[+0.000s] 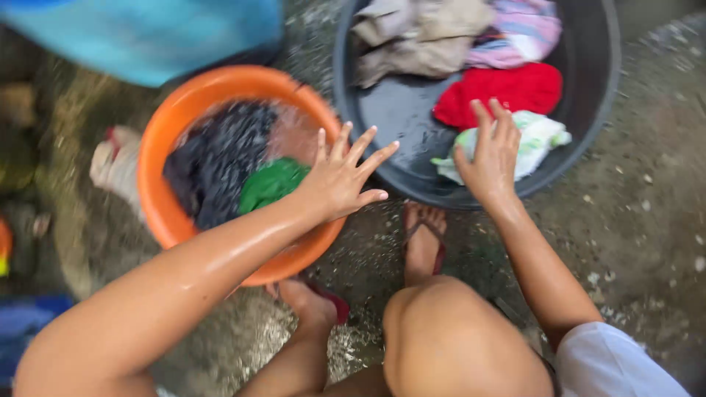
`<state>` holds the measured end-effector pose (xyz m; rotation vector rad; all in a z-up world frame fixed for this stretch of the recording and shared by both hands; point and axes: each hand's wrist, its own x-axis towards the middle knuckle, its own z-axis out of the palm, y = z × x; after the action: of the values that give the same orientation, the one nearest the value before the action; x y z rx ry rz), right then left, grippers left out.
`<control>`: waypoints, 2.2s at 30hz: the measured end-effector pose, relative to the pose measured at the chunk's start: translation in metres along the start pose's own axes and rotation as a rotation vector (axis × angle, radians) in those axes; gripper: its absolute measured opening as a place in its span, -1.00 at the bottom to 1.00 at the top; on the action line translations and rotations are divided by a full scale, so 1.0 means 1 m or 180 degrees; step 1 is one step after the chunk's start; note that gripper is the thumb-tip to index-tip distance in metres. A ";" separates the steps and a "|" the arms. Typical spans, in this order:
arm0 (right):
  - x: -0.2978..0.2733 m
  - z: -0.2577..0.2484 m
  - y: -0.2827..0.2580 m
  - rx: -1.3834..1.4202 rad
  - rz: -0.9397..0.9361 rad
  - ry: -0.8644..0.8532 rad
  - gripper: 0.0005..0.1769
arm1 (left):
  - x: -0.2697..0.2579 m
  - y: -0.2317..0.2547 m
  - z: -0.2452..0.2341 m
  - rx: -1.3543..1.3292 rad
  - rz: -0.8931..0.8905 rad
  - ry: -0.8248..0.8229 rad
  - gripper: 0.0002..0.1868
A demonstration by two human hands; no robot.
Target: Hand-washing clothes in basins with water and detergent.
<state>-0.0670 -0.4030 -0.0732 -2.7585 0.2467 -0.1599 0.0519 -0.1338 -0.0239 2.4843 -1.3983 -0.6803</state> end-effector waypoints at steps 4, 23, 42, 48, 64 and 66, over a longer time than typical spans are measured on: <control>-0.020 -0.006 0.092 -0.0009 0.0934 0.0193 0.09 | 0.122 0.036 0.029 0.0265 0.0197 0.0269 -0.01; 0.003 0.055 0.119 0.0424 0.2582 0.0172 0.15 | 0.290 0.049 0.244 -0.3009 -0.1316 0.0976 -0.55; 0.062 -0.028 -0.155 0.4770 -0.0137 -0.0813 -0.19 | -0.098 -0.086 -0.088 -0.4055 -0.1353 0.2119 -0.69; 0.076 0.016 -0.209 0.3746 -0.0539 -0.0955 -0.21 | -0.120 -0.171 -0.005 -0.3686 -0.1896 0.1942 -0.46; 0.039 0.034 0.035 0.0182 0.1111 -0.1388 -0.17 | -0.174 -0.082 0.105 -0.1879 -0.1271 0.0497 -0.25; 0.028 0.060 0.082 -0.0918 0.2101 -0.2042 0.14 | -0.168 -0.082 0.135 -0.1780 -0.1570 0.0444 -0.17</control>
<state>-0.0435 -0.4634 -0.1565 -2.6493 1.0200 0.9667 -0.0268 0.0579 -0.1251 2.3420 -0.4438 -0.8259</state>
